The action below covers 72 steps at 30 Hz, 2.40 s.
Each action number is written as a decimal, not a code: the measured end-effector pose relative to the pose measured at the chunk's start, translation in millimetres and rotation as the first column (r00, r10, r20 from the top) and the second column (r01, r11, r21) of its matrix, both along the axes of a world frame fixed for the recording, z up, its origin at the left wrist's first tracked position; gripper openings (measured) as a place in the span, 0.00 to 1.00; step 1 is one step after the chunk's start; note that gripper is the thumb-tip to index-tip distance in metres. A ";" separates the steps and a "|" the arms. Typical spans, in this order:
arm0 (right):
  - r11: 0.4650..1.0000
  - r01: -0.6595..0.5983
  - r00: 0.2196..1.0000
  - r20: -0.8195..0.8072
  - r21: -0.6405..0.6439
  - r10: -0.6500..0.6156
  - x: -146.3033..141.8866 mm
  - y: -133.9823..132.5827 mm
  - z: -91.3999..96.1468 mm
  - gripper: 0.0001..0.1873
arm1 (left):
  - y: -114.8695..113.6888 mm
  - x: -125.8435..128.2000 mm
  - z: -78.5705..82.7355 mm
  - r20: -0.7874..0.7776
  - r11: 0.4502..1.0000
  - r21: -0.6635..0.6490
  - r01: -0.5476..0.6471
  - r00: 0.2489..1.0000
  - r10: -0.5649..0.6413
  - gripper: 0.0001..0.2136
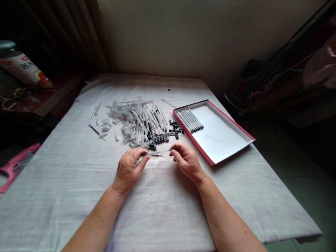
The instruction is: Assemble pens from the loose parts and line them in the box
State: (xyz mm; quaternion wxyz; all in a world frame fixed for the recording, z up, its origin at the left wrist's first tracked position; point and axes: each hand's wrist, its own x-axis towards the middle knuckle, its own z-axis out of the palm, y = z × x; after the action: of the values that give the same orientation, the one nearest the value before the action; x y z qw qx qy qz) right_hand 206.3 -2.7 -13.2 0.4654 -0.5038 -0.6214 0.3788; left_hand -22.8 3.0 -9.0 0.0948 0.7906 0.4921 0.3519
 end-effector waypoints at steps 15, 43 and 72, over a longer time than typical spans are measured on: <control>0.999 0.003 0.999 -0.039 -0.034 -0.004 0.7 1.9 0.9 0.08 | 2.9 -5.5 -0.2 -0.015 0.999 -0.033 0.003 1.000 -0.004 0.13; 0.979 -0.113 0.821 0.571 0.168 -0.004 3.0 -0.2 -1.6 0.08 | 32.1 -49.8 -7.1 -0.360 0.971 0.024 -0.237 0.904 0.229 0.12; 0.961 -0.093 0.942 0.336 0.261 0.000 -2.9 -5.9 8.3 0.11 | 9.6 -28.1 10.9 0.285 0.950 -0.296 0.102 0.959 -0.015 0.13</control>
State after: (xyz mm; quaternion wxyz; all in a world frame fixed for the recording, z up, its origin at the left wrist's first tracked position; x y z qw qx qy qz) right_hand 203.4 -8.6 -4.9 0.4095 -0.4764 -0.7492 0.2099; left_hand -50.9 12.6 1.9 0.2955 0.7230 0.4987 0.3758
